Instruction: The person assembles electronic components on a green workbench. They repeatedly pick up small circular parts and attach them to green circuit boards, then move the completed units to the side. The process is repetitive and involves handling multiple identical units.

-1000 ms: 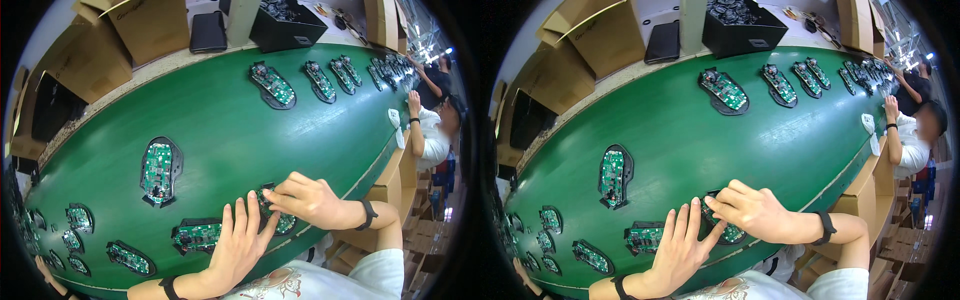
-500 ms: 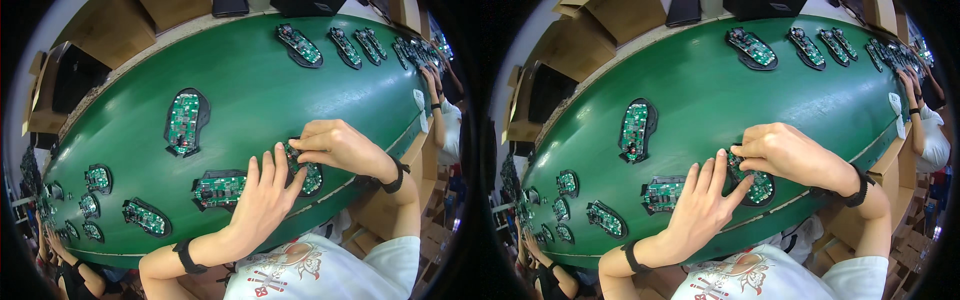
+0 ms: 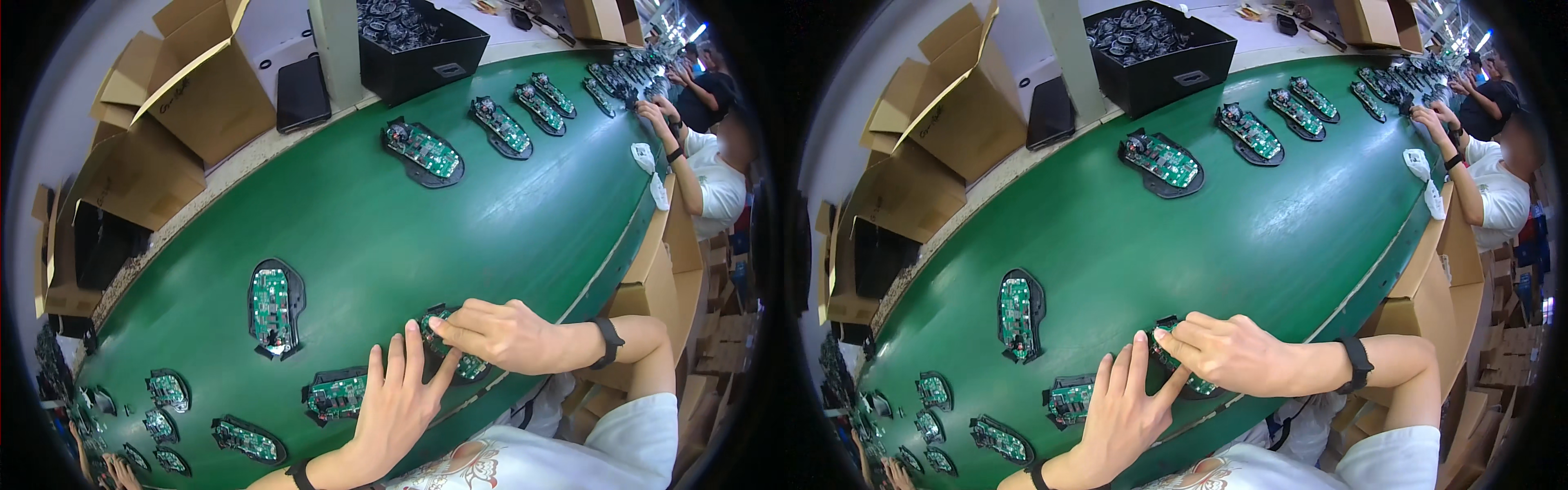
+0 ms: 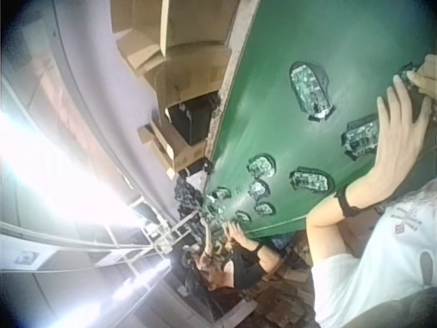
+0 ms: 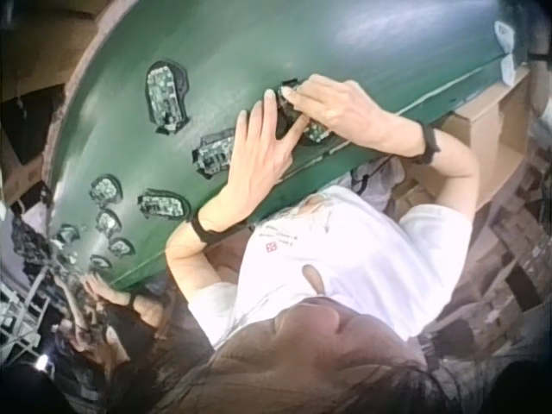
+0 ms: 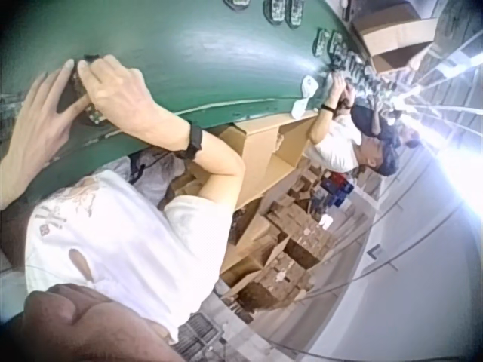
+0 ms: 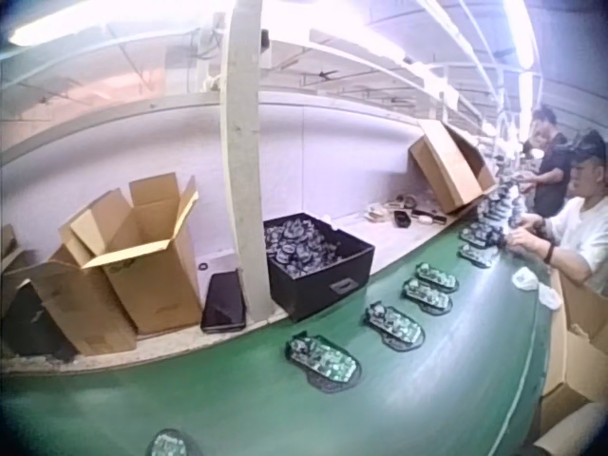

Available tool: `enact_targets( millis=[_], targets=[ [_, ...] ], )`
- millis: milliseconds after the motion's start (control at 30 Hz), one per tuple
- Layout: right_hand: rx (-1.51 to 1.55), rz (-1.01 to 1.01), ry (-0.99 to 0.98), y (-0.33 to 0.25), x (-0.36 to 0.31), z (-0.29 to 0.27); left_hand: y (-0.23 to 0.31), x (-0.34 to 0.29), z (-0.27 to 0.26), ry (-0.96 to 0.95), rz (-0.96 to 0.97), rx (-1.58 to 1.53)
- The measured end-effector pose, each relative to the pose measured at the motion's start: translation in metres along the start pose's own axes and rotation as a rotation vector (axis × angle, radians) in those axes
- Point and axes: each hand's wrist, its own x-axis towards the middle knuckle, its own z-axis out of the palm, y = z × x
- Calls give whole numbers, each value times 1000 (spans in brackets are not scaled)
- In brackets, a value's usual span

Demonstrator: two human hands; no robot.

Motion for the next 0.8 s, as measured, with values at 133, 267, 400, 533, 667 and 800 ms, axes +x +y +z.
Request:
enact_targets(
  millis=[133, 267, 400, 533, 667, 800],
  targets=[
    [47, 51, -128, -2, 9, -6, -3, 2, 1, -31, 15, -13],
    [181, 81, -262, 6, 26, -22, -4, 3, -2, -47, 27, -7],
    [274, 102, -308, 18, 32, -23, -4, 5, 0, -31, 41, 9],
    [132, 22, -216, 13, 23, -12, -3, 9, -1, -31, 45, 16],
    [-137, -13, -90, -7, 13, -5, -5, 5, 4, -23, 49, 12],
    [87, 30, -173, 8, 16, -11, -2, 11, -2, -56, 53, -12]
  ],
)
